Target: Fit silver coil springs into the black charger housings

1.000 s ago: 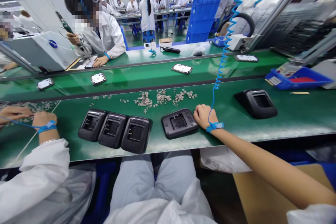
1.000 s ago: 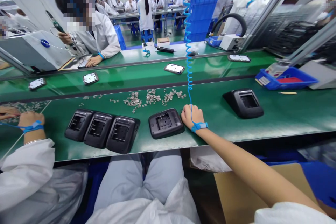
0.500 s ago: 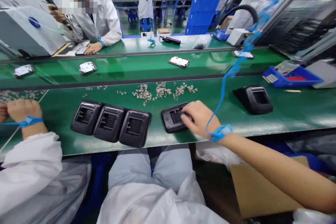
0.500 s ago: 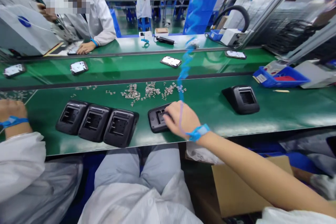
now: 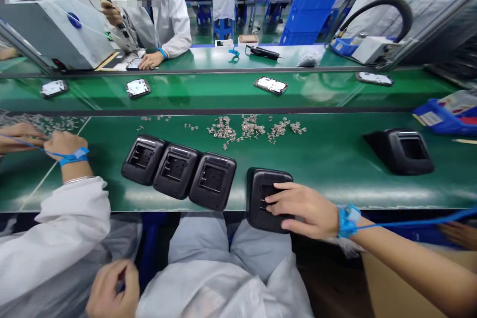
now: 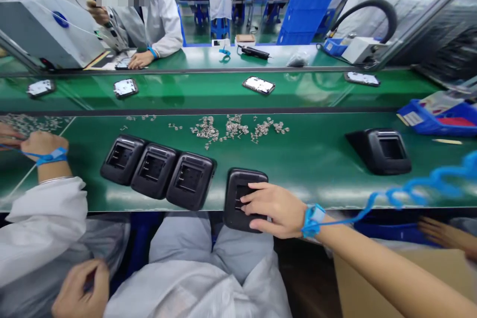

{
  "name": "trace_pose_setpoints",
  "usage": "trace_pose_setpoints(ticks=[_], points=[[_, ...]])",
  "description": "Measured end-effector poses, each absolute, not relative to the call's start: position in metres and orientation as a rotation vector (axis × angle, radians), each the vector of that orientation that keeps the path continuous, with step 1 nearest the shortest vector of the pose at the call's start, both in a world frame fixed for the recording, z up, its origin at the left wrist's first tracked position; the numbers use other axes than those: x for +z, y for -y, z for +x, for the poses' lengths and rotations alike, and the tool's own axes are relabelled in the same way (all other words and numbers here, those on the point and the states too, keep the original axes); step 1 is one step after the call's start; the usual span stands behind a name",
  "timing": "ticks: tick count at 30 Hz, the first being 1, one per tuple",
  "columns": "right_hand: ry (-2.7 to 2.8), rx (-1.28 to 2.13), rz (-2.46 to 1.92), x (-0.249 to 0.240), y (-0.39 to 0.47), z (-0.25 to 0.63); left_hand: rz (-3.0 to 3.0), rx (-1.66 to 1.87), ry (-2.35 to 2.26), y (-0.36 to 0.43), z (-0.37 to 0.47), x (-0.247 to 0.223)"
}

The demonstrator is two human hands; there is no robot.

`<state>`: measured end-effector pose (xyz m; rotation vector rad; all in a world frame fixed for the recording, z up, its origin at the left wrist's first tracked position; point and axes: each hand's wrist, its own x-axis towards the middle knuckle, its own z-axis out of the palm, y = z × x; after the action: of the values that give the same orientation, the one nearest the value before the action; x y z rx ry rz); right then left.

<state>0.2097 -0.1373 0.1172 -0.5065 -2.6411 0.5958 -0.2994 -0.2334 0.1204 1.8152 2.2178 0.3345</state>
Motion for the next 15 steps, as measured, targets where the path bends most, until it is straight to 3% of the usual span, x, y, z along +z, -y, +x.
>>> trace_pose_setpoints(ticks=[4, 10, 15], points=[[2.607, 0.671, -0.501, 0.119, 0.130, 0.190, 1.763, 0.760, -2.464, 0.245, -0.212, 0.083], [2.584, 0.739, -0.541, 0.126, 0.121, 0.174, 1.999, 0.732, -2.373, 0.154, -0.153, 0.092], [2.543, 0.741, -0.543, 0.121, 0.111, 0.160, 2.082, 0.905, -2.372, 0.154, -0.150, 0.084]])
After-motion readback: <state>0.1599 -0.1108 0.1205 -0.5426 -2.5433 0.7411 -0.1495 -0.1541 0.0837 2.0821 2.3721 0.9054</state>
